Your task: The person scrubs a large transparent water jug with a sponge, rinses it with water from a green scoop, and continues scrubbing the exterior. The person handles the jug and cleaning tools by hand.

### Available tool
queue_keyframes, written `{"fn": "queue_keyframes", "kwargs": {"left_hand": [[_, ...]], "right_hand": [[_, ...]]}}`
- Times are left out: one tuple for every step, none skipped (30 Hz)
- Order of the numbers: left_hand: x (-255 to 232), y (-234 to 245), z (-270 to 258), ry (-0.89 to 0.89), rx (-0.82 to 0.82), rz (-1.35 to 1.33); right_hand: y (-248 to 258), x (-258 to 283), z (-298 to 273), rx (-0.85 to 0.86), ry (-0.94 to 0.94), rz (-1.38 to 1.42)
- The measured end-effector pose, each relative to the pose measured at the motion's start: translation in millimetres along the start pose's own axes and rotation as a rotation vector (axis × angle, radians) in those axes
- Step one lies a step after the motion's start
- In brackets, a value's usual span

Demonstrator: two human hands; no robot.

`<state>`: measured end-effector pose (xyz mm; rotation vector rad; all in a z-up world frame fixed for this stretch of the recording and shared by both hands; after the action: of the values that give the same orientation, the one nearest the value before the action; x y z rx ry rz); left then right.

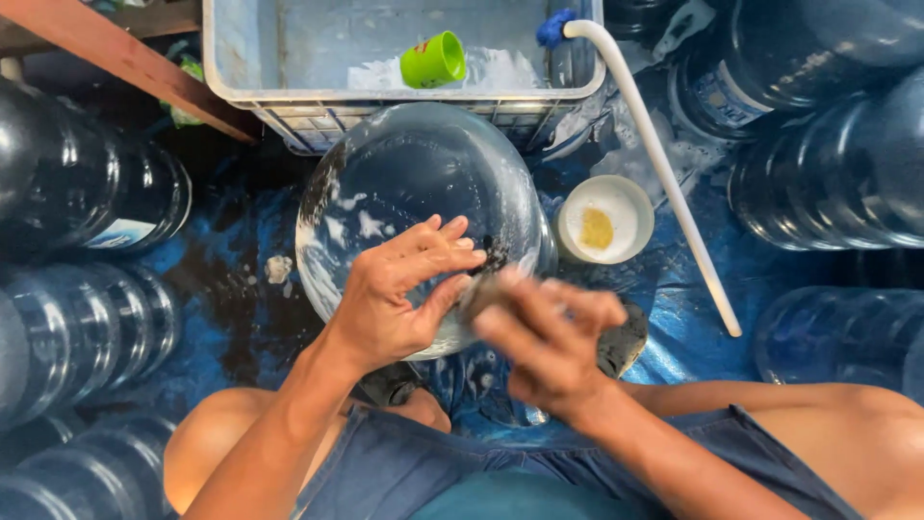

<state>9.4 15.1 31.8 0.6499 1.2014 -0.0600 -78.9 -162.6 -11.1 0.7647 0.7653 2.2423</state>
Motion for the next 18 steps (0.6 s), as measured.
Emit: {"fn": "queue_keyframes", "kwargs": {"left_hand": [[0, 0, 1, 0.0, -0.002, 0.013], [0, 1, 2, 0.0, -0.005, 0.026], [-2, -1, 1, 0.009, -0.008, 0.025], [-4, -3, 0, 0.014, 0.008, 0.016], [-5, -5, 1, 0.009, 0.028, 0.008], [-7, -5, 0, 0.008, 0.027, 0.009], [-10, -6, -2, -0.029, 0.017, 0.05], [-12, -8, -5, -0.066, 0.007, 0.091], [-13, -10, -7, -0.062, 0.007, 0.084], [-14, -12, -9, -0.091, 0.009, 0.096], [-16, -13, -10, -0.125, 0.005, 0.112], [-17, -14, -10, -0.125, 0.0, 0.11], [-20, -16, -11, -0.175, 0.007, 0.138], [-22, -18, -13, -0.226, 0.015, 0.167], [-23, -17, -14, -0.225, 0.013, 0.169], [-24, -16, -16, -0.266, 0.038, 0.204], [-26, -18, -19, -0.306, 0.068, 0.233], [-28, -18, -22, -0.304, 0.07, 0.23]], "right_hand": [[3, -10, 7, -0.048, -0.09, -0.085], [6, -19, 13, -0.096, -0.18, -0.171], [14, -20, 18, -0.089, -0.18, -0.163], [19, -21, 24, -0.034, -0.191, -0.102], [25, -24, 30, 0.013, -0.201, -0.048], [30, -22, 33, 0.012, -0.2, -0.048], [35, -16, 36, 0.069, -0.074, -0.102], [40, -10, 38, 0.125, 0.052, -0.154], [46, -22, 43, 0.133, 0.05, -0.154], [52, -36, 49, 0.175, -0.035, -0.188], [56, -52, 57, 0.212, -0.113, -0.222], [61, -46, 58, 0.216, -0.108, -0.224], [63, -39, 59, 0.248, -0.023, -0.177], [66, -31, 59, 0.278, 0.062, -0.13], [67, -30, 60, 0.278, 0.063, -0.127], [68, -28, 60, 0.3, 0.123, -0.11], [70, -25, 59, 0.326, 0.177, -0.094], [72, -34, 60, 0.328, 0.174, -0.094]]}}
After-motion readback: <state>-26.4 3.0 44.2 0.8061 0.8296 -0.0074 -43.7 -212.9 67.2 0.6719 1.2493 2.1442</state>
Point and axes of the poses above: each hand's wrist, its own z-axis towards the middle knuckle, its own y-axis out of the back of the hand, x = y × z, the point moved 3 cm from there along z, towards the middle knuckle, and after that the axes turned 6 degrees about y, right-handed, at the moved point
